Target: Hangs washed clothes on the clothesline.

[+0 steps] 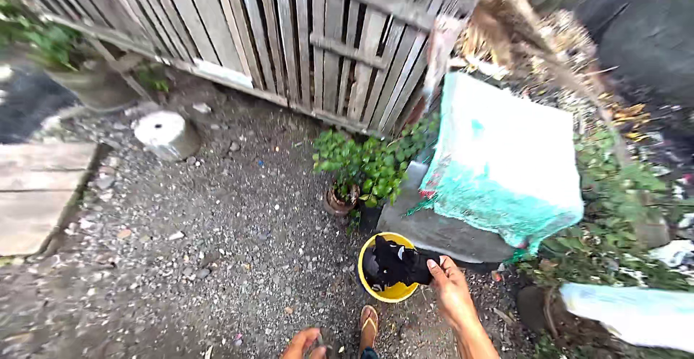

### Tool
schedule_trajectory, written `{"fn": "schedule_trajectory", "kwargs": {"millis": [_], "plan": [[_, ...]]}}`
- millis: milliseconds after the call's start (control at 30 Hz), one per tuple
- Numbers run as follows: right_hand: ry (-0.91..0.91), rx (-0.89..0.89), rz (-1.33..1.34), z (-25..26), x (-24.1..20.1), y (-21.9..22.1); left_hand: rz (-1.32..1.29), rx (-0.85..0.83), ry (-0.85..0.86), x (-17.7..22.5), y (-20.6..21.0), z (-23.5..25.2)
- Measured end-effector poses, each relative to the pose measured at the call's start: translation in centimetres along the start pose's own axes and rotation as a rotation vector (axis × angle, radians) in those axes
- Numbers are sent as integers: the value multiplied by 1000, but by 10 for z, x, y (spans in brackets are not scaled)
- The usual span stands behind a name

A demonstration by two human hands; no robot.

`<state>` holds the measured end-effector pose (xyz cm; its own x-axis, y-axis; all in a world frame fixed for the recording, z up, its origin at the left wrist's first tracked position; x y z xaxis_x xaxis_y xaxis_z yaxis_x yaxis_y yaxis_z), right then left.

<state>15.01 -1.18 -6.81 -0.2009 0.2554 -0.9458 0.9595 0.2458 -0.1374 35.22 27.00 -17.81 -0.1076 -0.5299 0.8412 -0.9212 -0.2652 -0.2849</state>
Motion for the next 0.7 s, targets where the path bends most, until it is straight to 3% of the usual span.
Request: {"fn": "schedule_trajectory", "kwargs": {"millis": [133, 233, 367, 433, 500, 600, 700], "plan": [[-218, -144, 337, -78, -119, 14, 117, -98, 387, 210, 16, 15], [-438, -271, 395, -125, -184, 13, 257, 45, 550, 302, 27, -2], [-682, -3, 90, -142, -231, -28, 274, 219, 704, 371, 3, -17], [-735, 204, -324, -137, -233, -53, 325, 274, 770, 402, -16, -35], [-744, 293, -784, -130, -227, -67, 432, 341, 815, 430, -34, -54], [-638, 131, -1313, -124, -210, -82, 659, 419, 750, 457, -63, -65], [-458, -178, -1564, -131, -205, -116, 867, 363, 513, 456, -92, -50]]}}
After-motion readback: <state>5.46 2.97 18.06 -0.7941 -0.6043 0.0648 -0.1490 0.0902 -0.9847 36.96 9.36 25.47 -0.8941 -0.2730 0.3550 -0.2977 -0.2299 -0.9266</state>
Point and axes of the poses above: each hand's wrist, its own z-axis towards the middle knuckle, its own y-axis out of the palm, x = y × z, the point moved 4 cm from there along z, towards the middle knuckle
